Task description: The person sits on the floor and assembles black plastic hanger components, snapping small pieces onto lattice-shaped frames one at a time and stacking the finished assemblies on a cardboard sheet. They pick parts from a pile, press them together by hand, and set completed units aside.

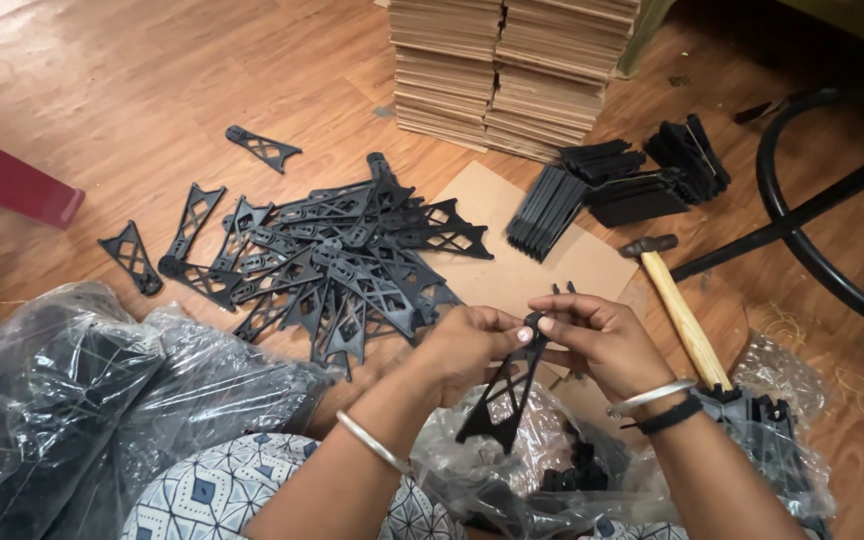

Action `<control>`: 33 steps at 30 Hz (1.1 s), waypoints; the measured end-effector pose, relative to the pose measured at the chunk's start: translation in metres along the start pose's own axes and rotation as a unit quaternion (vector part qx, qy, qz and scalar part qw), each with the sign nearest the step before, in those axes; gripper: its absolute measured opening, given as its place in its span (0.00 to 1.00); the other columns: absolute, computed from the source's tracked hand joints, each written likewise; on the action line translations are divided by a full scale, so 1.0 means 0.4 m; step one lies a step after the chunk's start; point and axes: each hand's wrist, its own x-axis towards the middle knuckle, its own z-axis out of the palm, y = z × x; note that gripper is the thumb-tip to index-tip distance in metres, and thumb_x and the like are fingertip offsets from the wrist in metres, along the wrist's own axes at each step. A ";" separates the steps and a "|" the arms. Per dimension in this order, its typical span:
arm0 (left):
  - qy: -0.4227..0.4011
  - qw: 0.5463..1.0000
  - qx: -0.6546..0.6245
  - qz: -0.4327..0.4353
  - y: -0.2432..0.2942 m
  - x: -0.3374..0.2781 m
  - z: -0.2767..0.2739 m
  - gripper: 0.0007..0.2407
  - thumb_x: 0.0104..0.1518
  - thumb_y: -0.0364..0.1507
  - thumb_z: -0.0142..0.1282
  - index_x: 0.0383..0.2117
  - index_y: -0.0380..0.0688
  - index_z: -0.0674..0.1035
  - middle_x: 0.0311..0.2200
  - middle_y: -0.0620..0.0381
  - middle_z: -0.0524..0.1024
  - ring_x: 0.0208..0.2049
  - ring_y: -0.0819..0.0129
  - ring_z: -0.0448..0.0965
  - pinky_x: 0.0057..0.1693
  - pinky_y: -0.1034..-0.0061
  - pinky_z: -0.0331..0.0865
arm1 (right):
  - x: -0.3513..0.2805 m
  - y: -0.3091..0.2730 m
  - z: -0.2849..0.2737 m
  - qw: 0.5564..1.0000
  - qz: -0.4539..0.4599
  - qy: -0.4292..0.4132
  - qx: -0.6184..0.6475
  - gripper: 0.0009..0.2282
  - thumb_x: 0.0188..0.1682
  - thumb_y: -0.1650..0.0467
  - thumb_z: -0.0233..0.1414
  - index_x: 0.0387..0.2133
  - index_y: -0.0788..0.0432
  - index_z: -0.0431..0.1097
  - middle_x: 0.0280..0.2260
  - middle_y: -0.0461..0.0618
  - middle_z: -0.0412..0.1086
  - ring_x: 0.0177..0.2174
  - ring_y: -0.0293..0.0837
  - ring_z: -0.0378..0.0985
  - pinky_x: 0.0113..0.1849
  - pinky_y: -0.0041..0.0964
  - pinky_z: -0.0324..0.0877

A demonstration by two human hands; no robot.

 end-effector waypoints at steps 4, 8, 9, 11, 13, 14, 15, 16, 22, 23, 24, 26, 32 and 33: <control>-0.019 0.991 0.038 0.125 -0.033 0.022 0.009 0.06 0.58 0.25 0.62 0.37 0.36 0.80 0.28 0.58 0.80 0.26 0.76 0.76 0.36 0.80 0.71 | -0.003 0.002 -0.009 0.999 -0.015 -0.025 0.031 0.10 0.48 0.76 0.54 0.43 0.65 0.75 0.37 0.48 0.77 0.36 0.40 0.81 0.41 0.37 0.79; 0.079 0.968 0.144 0.191 -0.022 -0.011 0.047 0.06 0.57 0.26 0.61 0.35 0.37 0.79 0.27 0.58 0.80 0.27 0.77 0.77 0.35 0.81 0.72 | 0.004 0.016 -0.007 0.998 -0.057 0.017 0.007 0.09 0.47 0.78 0.55 0.41 0.68 0.75 0.36 0.52 0.78 0.34 0.40 0.82 0.38 0.33 0.78; 0.109 0.948 0.170 0.245 -0.026 -0.010 0.053 0.06 0.57 0.26 0.62 0.34 0.36 0.79 0.27 0.58 0.81 0.28 0.77 0.77 0.35 0.82 0.72 | 0.009 0.022 -0.007 0.996 -0.070 0.046 -0.001 0.09 0.47 0.78 0.56 0.40 0.69 0.75 0.35 0.53 0.78 0.33 0.40 0.81 0.36 0.31 0.77; 0.118 0.957 0.149 0.220 -0.032 -0.005 0.058 0.06 0.57 0.27 0.61 0.34 0.35 0.79 0.27 0.57 0.80 0.26 0.76 0.76 0.34 0.79 0.71 | 0.007 0.036 0.017 0.993 -0.076 0.083 -0.016 0.08 0.47 0.78 0.57 0.39 0.69 0.76 0.34 0.53 0.78 0.32 0.39 0.80 0.34 0.30 0.75; 0.125 0.964 0.129 0.196 -0.030 -0.009 0.063 0.07 0.58 0.27 0.60 0.35 0.35 0.79 0.26 0.55 0.79 0.24 0.74 0.74 0.32 0.77 0.69 | 0.004 0.040 0.031 0.989 -0.083 0.123 -0.030 0.07 0.48 0.78 0.58 0.38 0.69 0.77 0.33 0.53 0.79 0.31 0.39 0.79 0.32 0.29 0.72; 0.147 0.955 0.160 0.203 -0.025 -0.019 0.064 0.07 0.58 0.28 0.60 0.35 0.35 0.80 0.25 0.56 0.80 0.25 0.75 0.76 0.33 0.78 0.70 | 0.001 0.037 0.037 0.986 -0.080 0.139 -0.048 0.07 0.48 0.77 0.58 0.38 0.69 0.77 0.33 0.53 0.79 0.31 0.39 0.79 0.32 0.29 0.71; 0.169 0.944 0.192 0.210 -0.019 -0.029 0.064 0.07 0.58 0.28 0.60 0.35 0.36 0.81 0.25 0.56 0.81 0.25 0.75 0.77 0.34 0.79 0.72 | -0.002 0.035 0.044 0.983 -0.078 0.155 -0.066 0.06 0.48 0.77 0.59 0.38 0.68 0.77 0.33 0.54 0.79 0.31 0.39 0.79 0.31 0.29 0.70; 0.168 0.944 0.192 0.211 -0.018 -0.026 0.062 0.07 0.58 0.28 0.60 0.35 0.36 0.81 0.25 0.56 0.81 0.25 0.75 0.77 0.34 0.79 0.72 | -0.001 0.038 0.038 0.983 -0.078 0.156 -0.066 0.06 0.48 0.77 0.59 0.38 0.68 0.77 0.33 0.54 0.79 0.31 0.39 0.79 0.31 0.29 0.70; 0.096 0.970 -0.005 0.222 -0.049 0.029 0.022 0.08 0.58 0.26 0.60 0.36 0.32 0.82 0.28 0.59 0.82 0.27 0.78 0.78 0.37 0.82 0.73 | 0.007 0.055 0.025 0.995 -0.009 0.054 0.088 0.07 0.46 0.74 0.56 0.37 0.65 0.76 0.34 0.47 0.78 0.33 0.38 0.81 0.38 0.32 0.79; 0.105 0.967 0.024 0.231 -0.046 0.026 0.020 0.08 0.57 0.27 0.60 0.36 0.32 0.83 0.28 0.58 0.82 0.27 0.78 0.78 0.36 0.82 0.72 | 0.011 0.060 0.025 0.996 -0.013 0.063 0.065 0.07 0.47 0.74 0.57 0.37 0.66 0.76 0.34 0.47 0.78 0.32 0.38 0.81 0.37 0.33 0.78; 0.114 0.963 0.054 0.240 -0.043 0.022 0.018 0.08 0.57 0.27 0.61 0.36 0.31 0.84 0.28 0.58 0.83 0.27 0.79 0.77 0.36 0.82 0.71 | 0.014 0.066 0.025 0.996 -0.016 0.072 0.042 0.07 0.48 0.73 0.57 0.37 0.67 0.76 0.33 0.48 0.78 0.32 0.38 0.80 0.37 0.33 0.78; 0.112 0.959 0.075 0.248 -0.040 0.021 0.020 0.09 0.56 0.27 0.62 0.36 0.31 0.84 0.29 0.57 0.84 0.28 0.79 0.79 0.37 0.82 0.72 | 0.032 0.096 0.016 0.995 -0.051 0.084 0.005 0.07 0.48 0.73 0.58 0.36 0.68 0.76 0.32 0.48 0.78 0.31 0.37 0.79 0.36 0.32 0.77; 0.196 0.926 0.187 0.264 -0.050 0.028 0.027 0.07 0.53 0.26 0.64 0.32 0.33 0.85 0.27 0.52 0.85 0.27 0.75 0.83 0.36 0.80 0.75 | 0.003 0.092 0.083 0.944 -0.148 0.190 -0.224 0.08 0.46 0.71 0.62 0.32 0.66 0.77 0.24 0.47 0.76 0.24 0.35 0.73 0.29 0.29 0.69; 0.220 0.911 0.213 0.275 -0.056 0.031 0.028 0.06 0.52 0.26 0.64 0.30 0.34 0.85 0.25 0.51 0.85 0.26 0.74 0.83 0.35 0.79 0.75 | -0.010 0.080 0.105 0.917 -0.154 0.231 -0.288 0.09 0.45 0.69 0.63 0.31 0.65 0.78 0.22 0.48 0.75 0.22 0.35 0.72 0.27 0.30 0.68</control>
